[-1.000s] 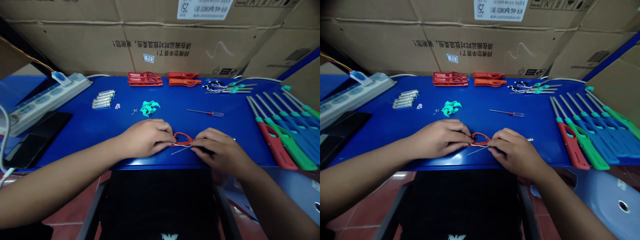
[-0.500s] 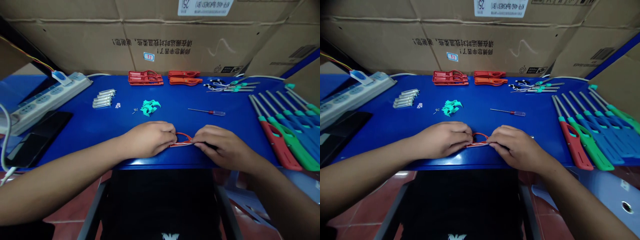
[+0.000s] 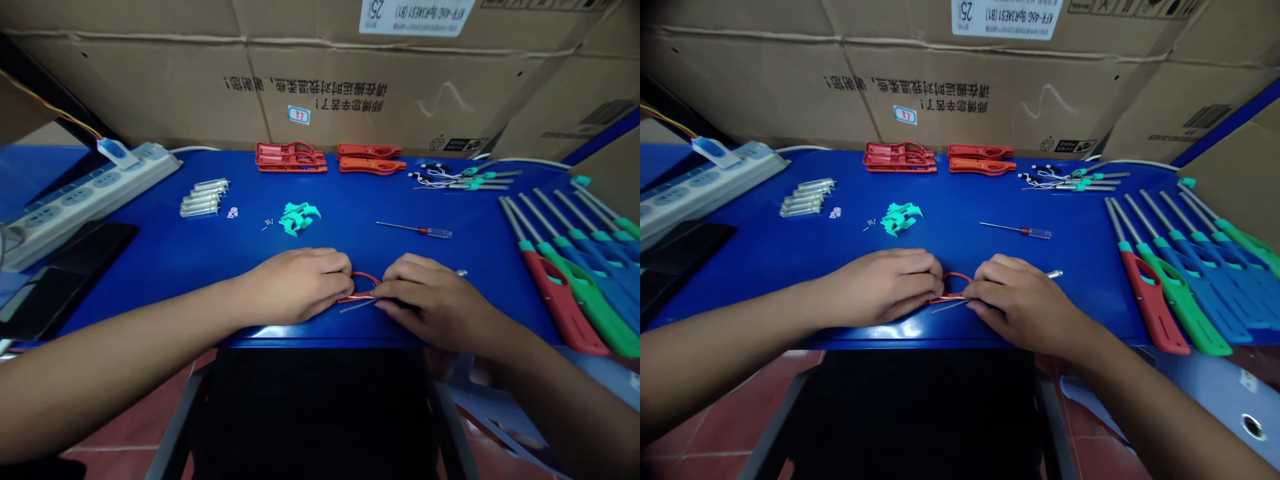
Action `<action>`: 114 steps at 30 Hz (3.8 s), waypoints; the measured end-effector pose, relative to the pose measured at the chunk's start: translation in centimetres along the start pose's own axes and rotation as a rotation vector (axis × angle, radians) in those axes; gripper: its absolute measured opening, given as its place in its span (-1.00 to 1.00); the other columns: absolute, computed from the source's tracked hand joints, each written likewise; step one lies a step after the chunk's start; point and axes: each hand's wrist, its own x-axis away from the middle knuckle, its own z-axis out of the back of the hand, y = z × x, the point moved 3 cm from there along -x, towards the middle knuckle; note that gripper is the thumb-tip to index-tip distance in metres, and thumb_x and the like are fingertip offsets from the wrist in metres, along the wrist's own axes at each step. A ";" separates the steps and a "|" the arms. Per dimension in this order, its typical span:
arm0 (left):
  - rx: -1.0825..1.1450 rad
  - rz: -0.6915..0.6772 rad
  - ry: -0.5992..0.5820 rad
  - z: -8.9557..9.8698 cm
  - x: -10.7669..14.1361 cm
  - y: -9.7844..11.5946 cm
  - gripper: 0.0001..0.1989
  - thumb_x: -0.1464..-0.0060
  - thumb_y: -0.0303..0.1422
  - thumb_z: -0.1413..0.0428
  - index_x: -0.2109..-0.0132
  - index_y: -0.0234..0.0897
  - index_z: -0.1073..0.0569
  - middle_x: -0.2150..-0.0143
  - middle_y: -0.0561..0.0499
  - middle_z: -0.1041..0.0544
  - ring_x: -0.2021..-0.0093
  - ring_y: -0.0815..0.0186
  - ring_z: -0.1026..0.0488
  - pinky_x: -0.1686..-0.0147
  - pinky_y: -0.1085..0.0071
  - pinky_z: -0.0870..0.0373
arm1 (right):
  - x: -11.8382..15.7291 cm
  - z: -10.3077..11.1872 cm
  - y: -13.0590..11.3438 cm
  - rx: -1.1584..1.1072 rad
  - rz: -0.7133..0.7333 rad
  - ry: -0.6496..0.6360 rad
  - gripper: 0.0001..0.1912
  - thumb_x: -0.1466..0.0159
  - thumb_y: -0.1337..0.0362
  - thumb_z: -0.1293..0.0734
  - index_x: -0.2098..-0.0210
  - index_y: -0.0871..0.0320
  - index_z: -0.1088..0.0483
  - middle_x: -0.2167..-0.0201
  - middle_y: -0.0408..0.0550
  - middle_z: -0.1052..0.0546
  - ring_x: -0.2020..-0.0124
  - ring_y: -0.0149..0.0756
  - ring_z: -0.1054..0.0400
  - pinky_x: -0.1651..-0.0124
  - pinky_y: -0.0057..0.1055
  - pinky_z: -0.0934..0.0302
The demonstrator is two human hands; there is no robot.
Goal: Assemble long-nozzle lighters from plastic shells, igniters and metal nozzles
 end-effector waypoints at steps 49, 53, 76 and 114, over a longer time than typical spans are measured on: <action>0.331 0.209 0.046 0.2 0.3 1.2 -0.92 -0.19 -0.40 -0.17 0.26 -0.27 -0.56 0.20 -0.01 -0.48 0.19 0.32 -0.39 0.11 0.36 -0.36 | -0.8 -0.5 -2.2 -0.082 -0.284 -0.055 -0.87 -0.39 0.34 -0.22 0.23 0.10 -0.42 0.24 -0.03 -0.44 0.18 -0.20 -0.25 0.14 -0.17 -0.18; 0.294 0.209 0.042 0.2 0.6 1.4 -0.89 -0.21 -0.38 -0.16 0.26 -0.25 -0.58 0.19 -0.01 -0.47 0.19 0.32 -0.39 0.12 0.36 -0.35 | -0.6 -0.5 -2.3 -0.006 -0.258 -0.040 -0.83 -0.40 0.33 -0.20 0.22 0.12 -0.44 0.24 0.00 -0.43 0.20 -0.19 -0.24 0.15 -0.16 -0.17; 0.159 0.183 0.106 0.6 0.6 1.3 -0.78 -0.27 -0.25 -0.11 0.21 -0.30 -0.56 0.21 -0.05 -0.45 0.23 0.30 -0.37 0.20 0.36 -0.36 | -0.5 -0.9 -1.1 -0.198 -0.207 0.050 -0.85 -0.32 0.40 -0.30 0.13 0.08 -0.36 0.19 -0.05 -0.46 0.15 -0.25 -0.33 0.09 -0.26 -0.26; 0.230 0.233 0.174 0.6 -1.0 1.9 -0.69 -0.20 -0.20 -0.19 0.00 -0.29 -0.57 0.17 -0.03 -0.55 0.16 0.26 -0.43 0.13 0.32 -0.37 | 1.7 1.9 -0.3 -0.220 -0.084 0.006 -0.65 -0.37 0.42 -0.24 -0.12 0.10 -0.40 0.10 -0.02 -0.52 0.13 -0.33 -0.42 0.11 -0.39 -0.32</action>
